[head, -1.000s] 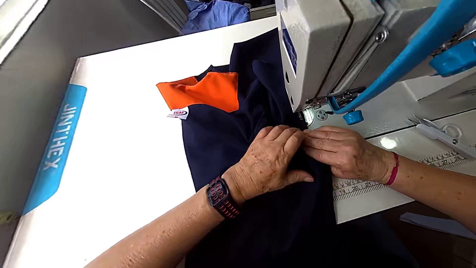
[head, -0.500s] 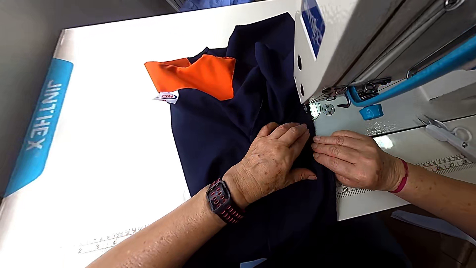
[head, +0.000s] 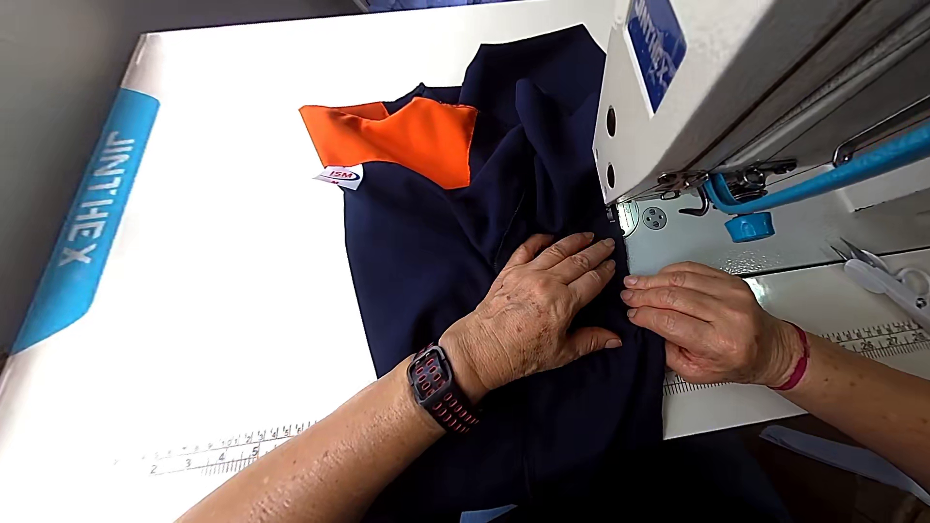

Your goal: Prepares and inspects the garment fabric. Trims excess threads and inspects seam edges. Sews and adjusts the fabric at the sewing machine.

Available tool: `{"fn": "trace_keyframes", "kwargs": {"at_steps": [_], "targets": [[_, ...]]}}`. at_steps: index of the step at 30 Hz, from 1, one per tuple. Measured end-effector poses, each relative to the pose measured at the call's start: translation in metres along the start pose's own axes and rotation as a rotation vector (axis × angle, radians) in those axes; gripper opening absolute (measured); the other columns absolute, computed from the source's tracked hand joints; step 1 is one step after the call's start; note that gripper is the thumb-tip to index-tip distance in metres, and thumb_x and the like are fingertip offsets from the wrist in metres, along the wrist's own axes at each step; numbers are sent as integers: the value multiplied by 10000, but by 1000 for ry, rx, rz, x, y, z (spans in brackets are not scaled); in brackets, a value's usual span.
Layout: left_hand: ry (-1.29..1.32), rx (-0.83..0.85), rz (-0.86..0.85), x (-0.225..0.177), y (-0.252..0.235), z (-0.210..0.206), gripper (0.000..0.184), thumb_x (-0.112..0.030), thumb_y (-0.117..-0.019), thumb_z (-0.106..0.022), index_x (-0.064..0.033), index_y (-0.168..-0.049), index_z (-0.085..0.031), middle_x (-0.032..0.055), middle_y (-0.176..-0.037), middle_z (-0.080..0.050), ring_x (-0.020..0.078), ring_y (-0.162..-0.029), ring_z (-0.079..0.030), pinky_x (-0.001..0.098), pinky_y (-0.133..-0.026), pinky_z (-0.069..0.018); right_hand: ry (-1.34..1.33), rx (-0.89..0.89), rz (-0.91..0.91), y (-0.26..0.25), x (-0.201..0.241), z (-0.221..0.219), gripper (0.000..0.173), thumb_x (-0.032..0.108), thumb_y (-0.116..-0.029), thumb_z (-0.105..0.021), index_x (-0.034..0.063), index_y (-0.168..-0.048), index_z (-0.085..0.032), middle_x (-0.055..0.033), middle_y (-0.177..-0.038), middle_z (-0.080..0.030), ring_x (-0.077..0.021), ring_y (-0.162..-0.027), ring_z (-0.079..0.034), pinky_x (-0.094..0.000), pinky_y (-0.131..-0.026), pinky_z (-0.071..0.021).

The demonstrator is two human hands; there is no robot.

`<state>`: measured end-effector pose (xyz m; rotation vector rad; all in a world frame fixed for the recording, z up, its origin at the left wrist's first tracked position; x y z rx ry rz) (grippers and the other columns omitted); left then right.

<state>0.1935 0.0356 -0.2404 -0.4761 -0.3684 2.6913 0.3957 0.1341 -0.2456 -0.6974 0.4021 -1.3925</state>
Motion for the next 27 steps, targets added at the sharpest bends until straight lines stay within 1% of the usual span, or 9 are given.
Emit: {"fn": "trace_keyframes", "kwargs": {"at_steps": [3,6,7,9,11,16,23,27], "targets": [[-12,-7,10,0,0,0,659,-642,-942,-512,-120,-1293,-709,102,-1431,-624,276,-1375,-548,540,-1107,-427,-2,-2,-12,-1,0,0,178,73,-879,-568,44,-817,-732,-127,-914,-774,-238,-972,-740,-323,-891,-566],[-43,11,21,2,-1,0,659,-679,-920,-493,-175,-1279,-721,140,-1479,-571,293,-1377,-529,542,-1043,-431,-5,-3,-23,-1,0,-1,171,78,-874,-571,49,-810,-726,-118,-909,-773,-231,-976,-737,-319,-896,-564],[-48,22,25,3,-2,0,662,-691,-919,-485,-191,-1284,-718,133,-1506,-549,289,-1392,-515,546,-1033,-424,-7,-2,-25,-1,0,-1,169,77,-873,-573,48,-808,-726,-119,-908,-773,-230,-974,-738,-319,-898,-564],[-50,31,40,4,-1,1,663,-700,-917,-478,-210,-1299,-712,117,-1525,-536,294,-1415,-493,567,-1049,-406,-10,3,-29,-1,-1,-1,166,73,-869,-573,51,-808,-725,-118,-911,-773,-229,-973,-737,-318,-901,-563],[-55,31,56,2,-1,1,655,-692,-924,-476,-213,-1306,-708,114,-1526,-535,298,-1421,-486,576,-1054,-396,-5,6,-28,-2,-1,-1,167,71,-865,-570,51,-807,-726,-118,-915,-774,-228,-973,-737,-318,-898,-562],[-65,36,74,-1,-2,1,629,-662,-909,-508,-206,-1289,-716,124,-1516,-543,322,-1408,-492,586,-1013,-409,7,4,-35,-2,-1,-1,167,73,-862,-572,52,-802,-726,-117,-915,-775,-223,-970,-739,-313,-897,-561],[-62,34,73,-1,-3,2,627,-656,-897,-524,-206,-1290,-715,127,-1507,-552,338,-1406,-491,601,-1006,-412,7,6,-42,-3,-2,0,158,75,-861,-577,52,-808,-724,-115,-911,-776,-223,-971,-739,-312,-896,-563],[-45,30,57,3,-2,2,640,-668,-907,-509,-209,-1306,-710,113,-1514,-549,323,-1413,-485,594,-1019,-398,4,8,-48,-3,-2,-1,163,76,-865,-574,51,-820,-729,-118,-908,-776,-223,-971,-741,-314,-898,-563]]}}
Point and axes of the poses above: each hand's wrist, its own y-axis away from the middle knuckle, its own z-axis out of the back of the hand, x = y × z, the point moved 2 cm from there along -y, towards the middle knuckle
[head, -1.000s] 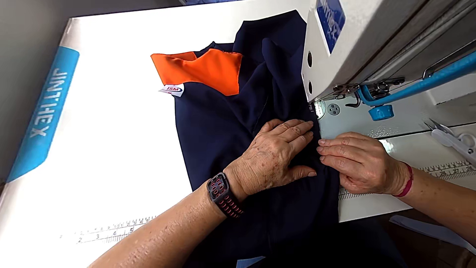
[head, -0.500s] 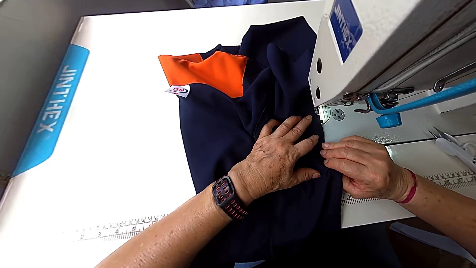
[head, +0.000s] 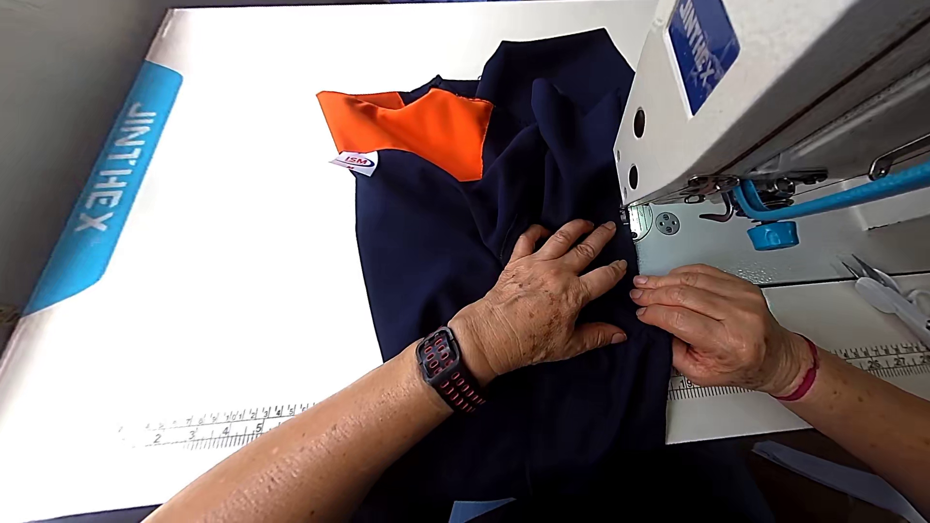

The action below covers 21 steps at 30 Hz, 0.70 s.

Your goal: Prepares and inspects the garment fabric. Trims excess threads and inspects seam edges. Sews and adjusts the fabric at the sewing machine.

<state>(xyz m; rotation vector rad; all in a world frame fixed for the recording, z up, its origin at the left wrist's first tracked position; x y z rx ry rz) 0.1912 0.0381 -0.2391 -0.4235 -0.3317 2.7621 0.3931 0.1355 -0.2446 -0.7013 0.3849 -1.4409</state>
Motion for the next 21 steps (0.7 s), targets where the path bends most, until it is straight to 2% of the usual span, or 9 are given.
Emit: {"fn": "trace_keyframes", "kwargs": {"at_steps": [10,15,18,21], "targets": [[-3,-6,-39,21,-12,2,655,-675,-905,-507,-199,-1312,-700,101,-1504,-561,308,-1403,-501,604,-1011,-398,49,18,-62,-8,-8,-3,189,58,-886,-560,43,-848,-745,-125,-960,-785,-237,-1017,-744,-327,-919,-562],[-47,-59,-47,26,-17,2,629,-635,-945,-490,-171,-1314,-701,146,-1478,-573,335,-1388,-515,607,-1035,-398,60,22,-100,-12,-15,-3,208,52,-889,-545,31,-839,-746,-138,-978,-784,-248,-1037,-744,-334,-933,-562],[-84,-100,-106,26,-17,2,585,-574,-982,-478,-130,-1270,-725,114,-1418,-625,309,-1350,-544,585,-1027,-395,53,30,-97,-12,-15,-3,218,53,-896,-540,33,-845,-752,-134,-995,-784,-251,-1051,-739,-336,-941,-556],[-66,-88,-133,27,-18,2,574,-534,-989,-481,-104,-1290,-710,75,-1393,-654,266,-1330,-575,589,-1026,-394,61,61,-90,-15,-14,-2,225,61,-901,-533,37,-836,-748,-131,-994,-784,-251,-1053,-740,-344,-935,-560]]}}
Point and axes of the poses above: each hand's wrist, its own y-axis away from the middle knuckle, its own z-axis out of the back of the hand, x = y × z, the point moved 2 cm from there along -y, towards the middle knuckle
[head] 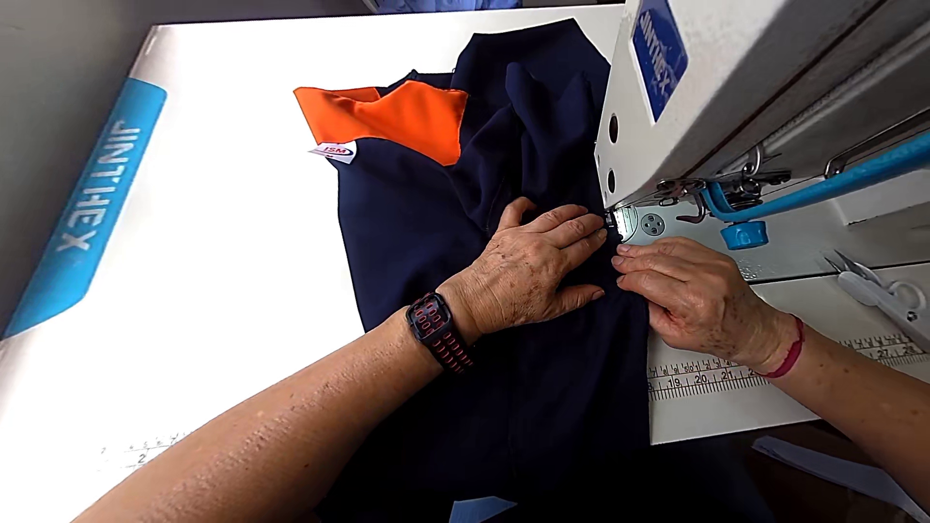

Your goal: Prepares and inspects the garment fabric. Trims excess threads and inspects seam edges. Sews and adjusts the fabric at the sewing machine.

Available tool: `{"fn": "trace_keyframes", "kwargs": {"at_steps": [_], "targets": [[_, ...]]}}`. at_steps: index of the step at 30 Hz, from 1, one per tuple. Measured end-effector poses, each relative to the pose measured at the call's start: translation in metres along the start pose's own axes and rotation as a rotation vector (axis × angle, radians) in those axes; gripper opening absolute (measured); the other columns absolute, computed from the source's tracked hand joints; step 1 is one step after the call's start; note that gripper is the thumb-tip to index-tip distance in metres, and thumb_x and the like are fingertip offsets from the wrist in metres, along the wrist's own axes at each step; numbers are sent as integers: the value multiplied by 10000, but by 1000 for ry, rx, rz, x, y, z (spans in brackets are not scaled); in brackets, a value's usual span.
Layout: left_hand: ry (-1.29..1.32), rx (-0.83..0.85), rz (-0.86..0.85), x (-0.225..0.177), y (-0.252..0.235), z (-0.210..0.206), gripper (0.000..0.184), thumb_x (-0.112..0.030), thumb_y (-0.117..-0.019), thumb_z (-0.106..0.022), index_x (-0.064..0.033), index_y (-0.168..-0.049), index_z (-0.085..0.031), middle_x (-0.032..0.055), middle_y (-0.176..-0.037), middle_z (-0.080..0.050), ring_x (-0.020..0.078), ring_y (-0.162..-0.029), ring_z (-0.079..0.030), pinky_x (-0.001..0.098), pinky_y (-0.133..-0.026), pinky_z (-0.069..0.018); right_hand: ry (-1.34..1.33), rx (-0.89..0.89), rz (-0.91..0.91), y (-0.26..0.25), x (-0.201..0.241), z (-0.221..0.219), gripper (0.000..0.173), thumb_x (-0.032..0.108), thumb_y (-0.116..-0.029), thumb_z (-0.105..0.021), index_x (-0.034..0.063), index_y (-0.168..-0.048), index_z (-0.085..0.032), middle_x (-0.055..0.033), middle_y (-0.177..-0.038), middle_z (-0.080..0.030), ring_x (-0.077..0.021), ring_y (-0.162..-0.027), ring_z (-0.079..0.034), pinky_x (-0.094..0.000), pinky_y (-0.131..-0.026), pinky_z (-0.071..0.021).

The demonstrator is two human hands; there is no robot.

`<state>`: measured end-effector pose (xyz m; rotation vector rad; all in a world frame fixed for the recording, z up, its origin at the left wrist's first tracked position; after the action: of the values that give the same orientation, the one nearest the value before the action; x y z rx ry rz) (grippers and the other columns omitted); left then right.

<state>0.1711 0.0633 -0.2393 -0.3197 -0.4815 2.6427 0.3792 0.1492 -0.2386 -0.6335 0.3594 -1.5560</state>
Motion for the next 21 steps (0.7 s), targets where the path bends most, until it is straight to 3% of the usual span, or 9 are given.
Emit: {"fn": "trace_keyframes", "kwargs": {"at_steps": [7,21], "targets": [[59,22,21,6,-1,2,561,-525,-960,-503,-128,-1300,-705,47,-1403,-654,246,-1329,-589,616,-1016,-402,5,-26,27,-5,0,-4,227,52,-891,-530,28,-810,-740,-138,-933,-781,-260,-1002,-751,-344,-929,-566],[62,33,33,15,-7,2,557,-515,-952,-514,-133,-1312,-701,50,-1396,-657,255,-1325,-587,628,-1001,-393,40,-56,41,-2,-2,-7,234,47,-891,-528,25,-844,-757,-153,-991,-783,-280,-1037,-745,-359,-928,-564]]}}
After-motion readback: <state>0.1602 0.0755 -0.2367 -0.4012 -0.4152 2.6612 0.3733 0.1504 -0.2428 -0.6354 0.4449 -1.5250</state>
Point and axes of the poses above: each hand's wrist, its own y-axis away from the middle knuckle, its own z-axis out of the back of the hand, x = y × z, the point moved 2 cm from there along -y, towards the middle knuckle
